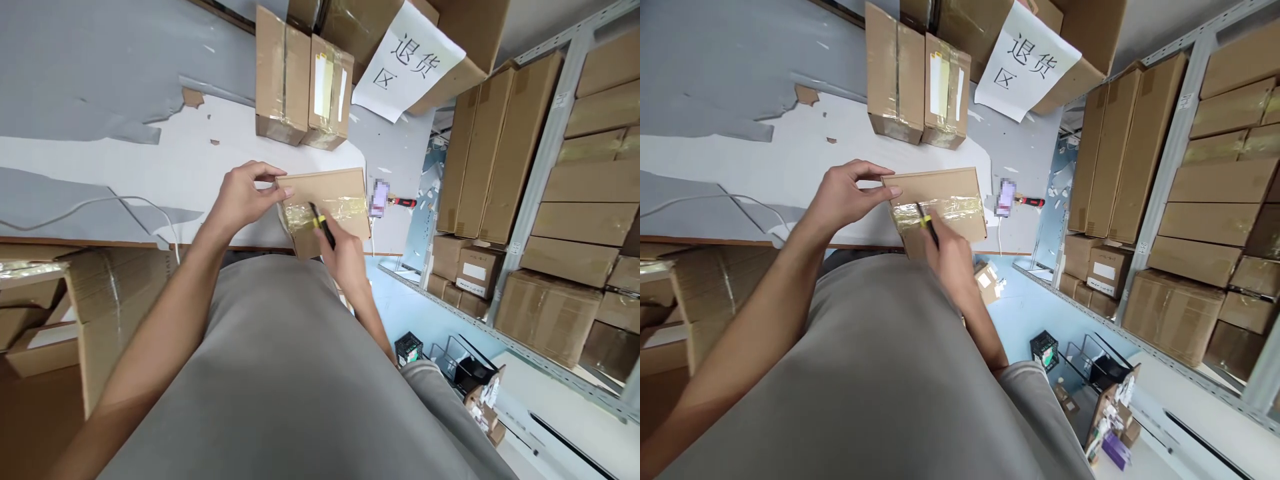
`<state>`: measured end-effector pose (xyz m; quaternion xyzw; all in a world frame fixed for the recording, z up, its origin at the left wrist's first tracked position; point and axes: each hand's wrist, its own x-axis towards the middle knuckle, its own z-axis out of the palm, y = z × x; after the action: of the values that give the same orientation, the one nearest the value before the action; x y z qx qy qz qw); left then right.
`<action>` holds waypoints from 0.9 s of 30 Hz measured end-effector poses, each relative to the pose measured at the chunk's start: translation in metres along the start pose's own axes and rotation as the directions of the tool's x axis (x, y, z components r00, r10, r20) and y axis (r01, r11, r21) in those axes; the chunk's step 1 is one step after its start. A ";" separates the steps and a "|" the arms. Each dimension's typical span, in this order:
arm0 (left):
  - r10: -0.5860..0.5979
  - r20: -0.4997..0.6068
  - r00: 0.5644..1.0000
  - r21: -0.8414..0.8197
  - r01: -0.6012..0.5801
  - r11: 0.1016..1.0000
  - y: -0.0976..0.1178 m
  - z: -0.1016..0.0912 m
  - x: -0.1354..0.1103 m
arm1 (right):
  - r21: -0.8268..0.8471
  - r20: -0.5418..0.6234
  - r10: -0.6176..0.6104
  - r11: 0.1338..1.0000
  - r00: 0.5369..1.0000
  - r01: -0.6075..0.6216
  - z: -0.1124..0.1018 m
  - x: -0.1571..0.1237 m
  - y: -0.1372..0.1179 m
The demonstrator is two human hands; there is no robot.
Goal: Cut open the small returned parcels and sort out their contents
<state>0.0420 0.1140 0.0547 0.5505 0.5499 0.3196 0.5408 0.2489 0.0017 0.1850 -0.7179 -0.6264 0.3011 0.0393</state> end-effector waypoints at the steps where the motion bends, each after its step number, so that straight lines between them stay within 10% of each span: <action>1: 0.001 0.002 1.000 0.005 -0.001 1.000 0.001 0.001 0.000 | 0.030 0.051 -0.005 1.000 0.999 0.003 0.004 0.000 -0.010; 27: -0.026 -0.082 0.996 -0.016 0.025 1.000 0.002 0.013 -0.009 | -0.350 0.271 0.226 0.928 0.936 -0.123 0.020 0.001 -0.071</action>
<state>0.0530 0.1031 0.0559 0.5257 0.5764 0.3391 0.5258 0.1773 0.0108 0.1990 -0.7124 -0.5988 0.3027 -0.2055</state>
